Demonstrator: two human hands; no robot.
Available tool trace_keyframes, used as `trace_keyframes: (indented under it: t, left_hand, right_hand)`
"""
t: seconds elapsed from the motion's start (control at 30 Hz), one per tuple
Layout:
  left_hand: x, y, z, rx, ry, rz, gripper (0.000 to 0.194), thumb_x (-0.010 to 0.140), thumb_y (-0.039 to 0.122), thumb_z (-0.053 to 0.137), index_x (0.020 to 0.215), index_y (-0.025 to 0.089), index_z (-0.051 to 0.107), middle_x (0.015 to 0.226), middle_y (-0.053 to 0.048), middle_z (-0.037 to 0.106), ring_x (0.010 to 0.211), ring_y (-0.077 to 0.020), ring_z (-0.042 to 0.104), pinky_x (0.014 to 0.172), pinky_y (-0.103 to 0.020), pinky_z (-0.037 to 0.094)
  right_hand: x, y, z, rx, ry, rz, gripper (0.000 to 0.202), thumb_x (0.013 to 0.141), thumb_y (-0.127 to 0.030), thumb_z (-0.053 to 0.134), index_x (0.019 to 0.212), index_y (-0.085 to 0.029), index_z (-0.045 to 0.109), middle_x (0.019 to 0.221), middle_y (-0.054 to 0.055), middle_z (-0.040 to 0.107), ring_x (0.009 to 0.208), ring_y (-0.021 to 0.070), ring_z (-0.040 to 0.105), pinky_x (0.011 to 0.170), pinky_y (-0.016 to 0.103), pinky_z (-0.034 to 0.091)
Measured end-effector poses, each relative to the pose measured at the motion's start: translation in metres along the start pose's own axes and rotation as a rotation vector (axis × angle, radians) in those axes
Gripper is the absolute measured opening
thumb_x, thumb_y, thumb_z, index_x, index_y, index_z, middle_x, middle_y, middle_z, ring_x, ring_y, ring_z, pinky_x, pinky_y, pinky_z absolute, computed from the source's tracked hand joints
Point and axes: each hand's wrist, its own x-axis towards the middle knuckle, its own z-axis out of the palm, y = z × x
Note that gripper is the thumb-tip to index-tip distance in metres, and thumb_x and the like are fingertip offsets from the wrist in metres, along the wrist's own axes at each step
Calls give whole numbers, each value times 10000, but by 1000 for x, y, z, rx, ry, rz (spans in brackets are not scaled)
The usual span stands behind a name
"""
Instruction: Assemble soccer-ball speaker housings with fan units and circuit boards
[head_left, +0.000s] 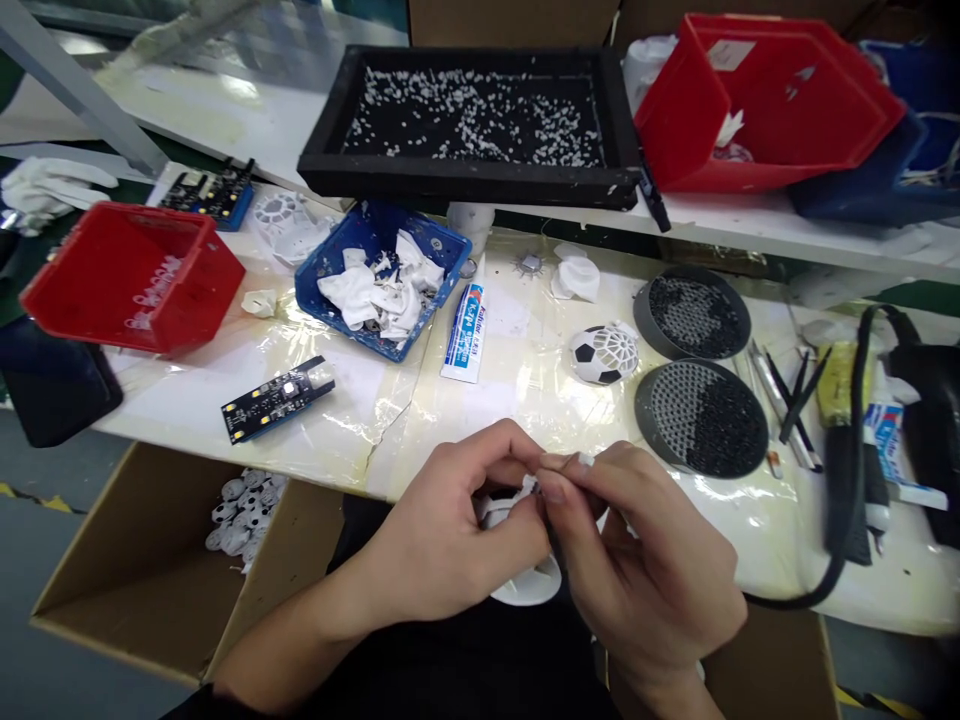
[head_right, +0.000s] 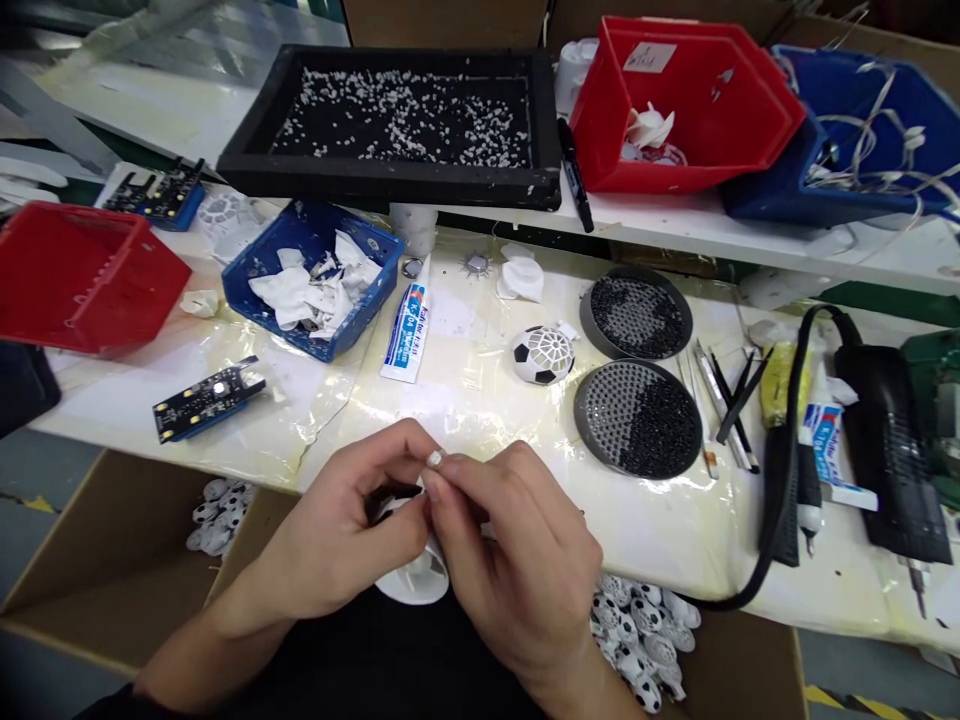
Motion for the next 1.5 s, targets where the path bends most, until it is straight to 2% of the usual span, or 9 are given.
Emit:
trace_keyframes:
  t: [0.1, 0.23, 0.43, 0.57, 0.73, 1.1, 1.33, 1.43, 1.5]
  left_hand:
    - [-3, -1, 0, -5, -21, 6, 56, 1046, 203, 647, 1089, 215, 614, 844, 9, 706, 720, -129, 557, 667, -259, 445]
    - [-5, -7, 3, -91, -13, -31, 161, 1082, 216, 620, 1218, 255, 544, 849, 15, 701, 659, -113, 507, 616, -240, 418]
    - [-7, -19, 4, -305, -36, 24, 394, 1087, 187, 596, 1454, 273, 480, 821, 23, 724, 580, -87, 495, 574, -194, 398]
    - [-9, -20, 4, -303, -26, 4, 416, 1041, 153, 610, 1424, 268, 494, 849, 12, 744, 560, -87, 495, 558, -197, 406]
    - [-7, -16, 7, -222, 16, -35, 439, 998, 96, 636, 1380, 272, 509, 864, 20, 745, 579, -76, 488, 573, -187, 404]
    - [-6, -17, 8, -127, 99, -74, 482, 891, 83, 723, 1298, 283, 560, 756, 58, 697, 570, -92, 535, 555, -197, 423]
    - [-4, -18, 9, -136, 76, -65, 535, 879, 41, 718, 1333, 277, 563, 810, 41, 741, 609, -89, 570, 586, -195, 444]
    - [-4, -18, 10, -118, 46, -70, 720, 905, 35, 710, 1536, 319, 514, 811, 49, 728, 627, -97, 615, 602, -197, 470]
    - [-5, -18, 11, -119, 31, -66, 865, 931, 37, 699, 1675, 373, 413, 851, 47, 729, 690, -106, 664, 661, -206, 529]
  right_hand:
    - [-2, 0, 1, 125, 19, 112, 353, 934, -14, 796, 1202, -241, 765, 948, 22, 748, 780, 142, 643, 647, 294, 508]
    - [-1, 1, 0, 211, -19, 293, 224, 983, -119, 804, 1136, -282, 791, 944, 12, 727, 837, 145, 658, 631, 271, 481]
    - [1, 1, -1, 237, -60, 359, 65, 1025, -208, 783, 1033, -265, 754, 944, -12, 744, 719, 112, 634, 603, 239, 516]
    - [0, 2, 1, 263, -32, 381, 63, 1017, -215, 797, 1042, -259, 759, 947, -5, 739, 674, 111, 616, 597, 252, 537]
    - [-2, 4, 1, 248, -7, 349, 81, 1004, -199, 811, 1028, -264, 769, 968, 12, 744, 848, 147, 685, 642, 252, 536]
    - [-1, -1, -3, 297, 24, 331, 128, 989, -140, 803, 1015, -256, 755, 914, 9, 708, 869, 160, 648, 681, 278, 514]
    - [6, 5, -13, 389, -132, 408, 109, 1031, -220, 782, 1072, -320, 792, 927, -6, 707, 806, 137, 637, 607, 245, 505]
    - [16, 7, -18, 379, -220, 391, 61, 1035, -255, 790, 1047, -313, 802, 896, -5, 708, 795, 140, 647, 628, 251, 522]
    - [25, 8, -19, 356, -293, 381, 36, 1040, -280, 796, 1037, -310, 815, 873, -19, 719, 727, 113, 635, 617, 237, 517]
